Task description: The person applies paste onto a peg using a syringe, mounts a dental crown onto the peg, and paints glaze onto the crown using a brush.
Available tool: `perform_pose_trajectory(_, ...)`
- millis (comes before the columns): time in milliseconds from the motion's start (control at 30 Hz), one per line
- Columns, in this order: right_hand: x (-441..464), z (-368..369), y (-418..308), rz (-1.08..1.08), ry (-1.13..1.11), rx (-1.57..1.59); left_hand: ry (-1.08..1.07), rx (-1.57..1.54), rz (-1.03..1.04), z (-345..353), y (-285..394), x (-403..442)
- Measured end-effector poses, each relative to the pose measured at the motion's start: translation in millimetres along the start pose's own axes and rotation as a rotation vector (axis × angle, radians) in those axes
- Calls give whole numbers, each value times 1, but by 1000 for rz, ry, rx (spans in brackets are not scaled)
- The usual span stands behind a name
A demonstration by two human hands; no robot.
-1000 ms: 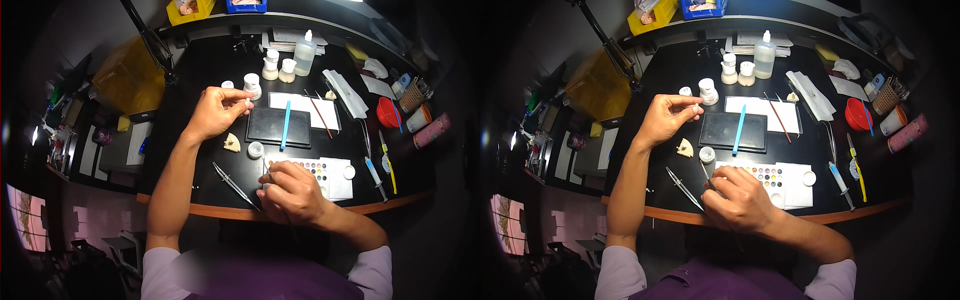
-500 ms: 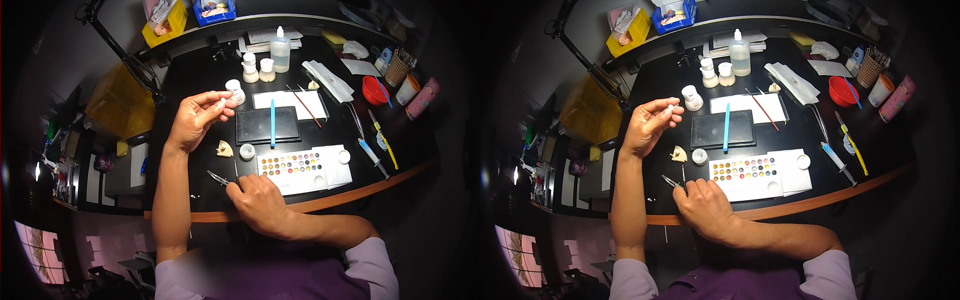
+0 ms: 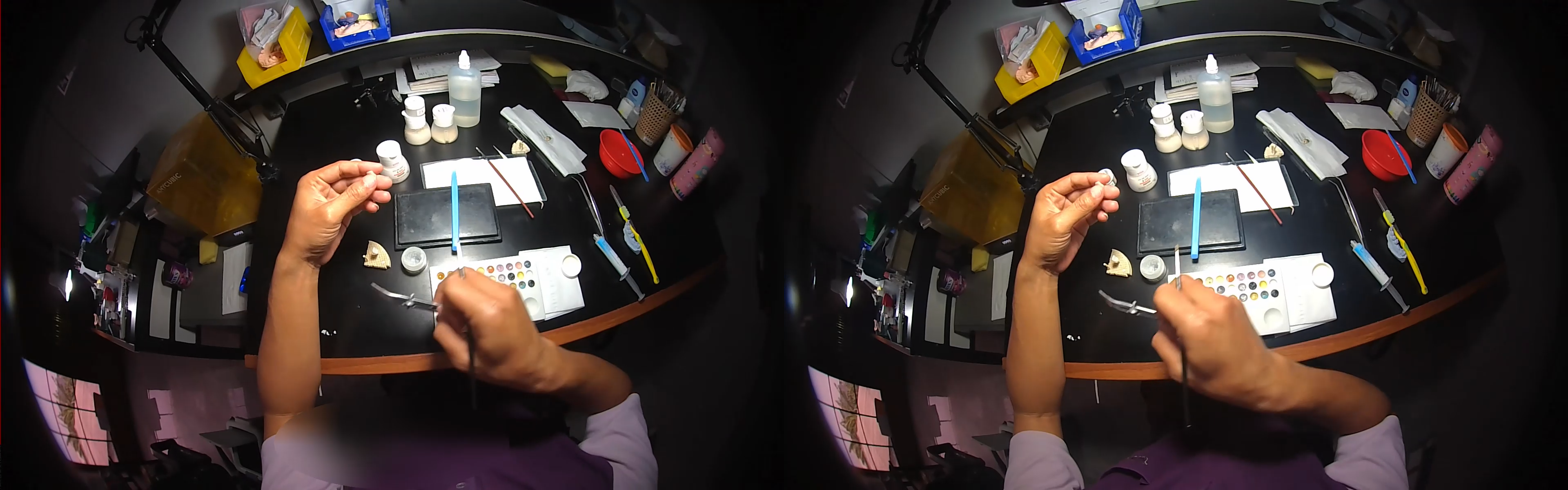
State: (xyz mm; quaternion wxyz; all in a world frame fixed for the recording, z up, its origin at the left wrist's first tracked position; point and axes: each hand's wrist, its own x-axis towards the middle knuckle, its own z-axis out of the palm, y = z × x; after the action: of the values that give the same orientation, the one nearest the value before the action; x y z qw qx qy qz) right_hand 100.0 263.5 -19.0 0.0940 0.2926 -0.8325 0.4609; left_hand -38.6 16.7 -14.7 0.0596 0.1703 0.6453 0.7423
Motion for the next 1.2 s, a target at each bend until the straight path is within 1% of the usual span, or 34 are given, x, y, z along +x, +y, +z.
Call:
perform_pose_trajectory(67,13,-30,11,31,57,52,54,-38,-11,6,0,-1)
perform_pose_trajectory(100,21,-37,20,15,136,66,59,-83,-15,6,-2,0)
perform_pose_trajectory(133,26,-48,30,-11,155,87,74,-115,-37,9,-3,0)
perform_pose_trajectory(200,40,-65,36,44,165,52,111,-177,-82,17,-5,-3)
perform_pose_trajectory(267,53,-78,36,149,121,5,135,-187,-124,27,-5,-5)
perform_pose_trajectory(300,57,-77,46,24,162,-62,137,-209,-137,32,-6,-6)
perform_pose_trajectory(400,63,-69,57,-27,214,-23,138,-220,-160,41,-9,-8)
perform_pose_trajectory(433,63,-63,59,20,224,39,140,-214,-164,43,-11,-9)
perform_pose_trajectory(533,58,-50,72,79,239,73,127,-222,-135,50,-15,-10)
perform_pose_trajectory(700,52,-44,71,59,191,22,73,-164,-77,59,-14,-14)
perform_pose_trajectory(900,51,-41,71,70,198,-17,51,-224,-147,63,-9,-15)
perform_pose_trajectory(1200,48,-44,71,60,184,0,37,-151,-133,64,-10,-16)
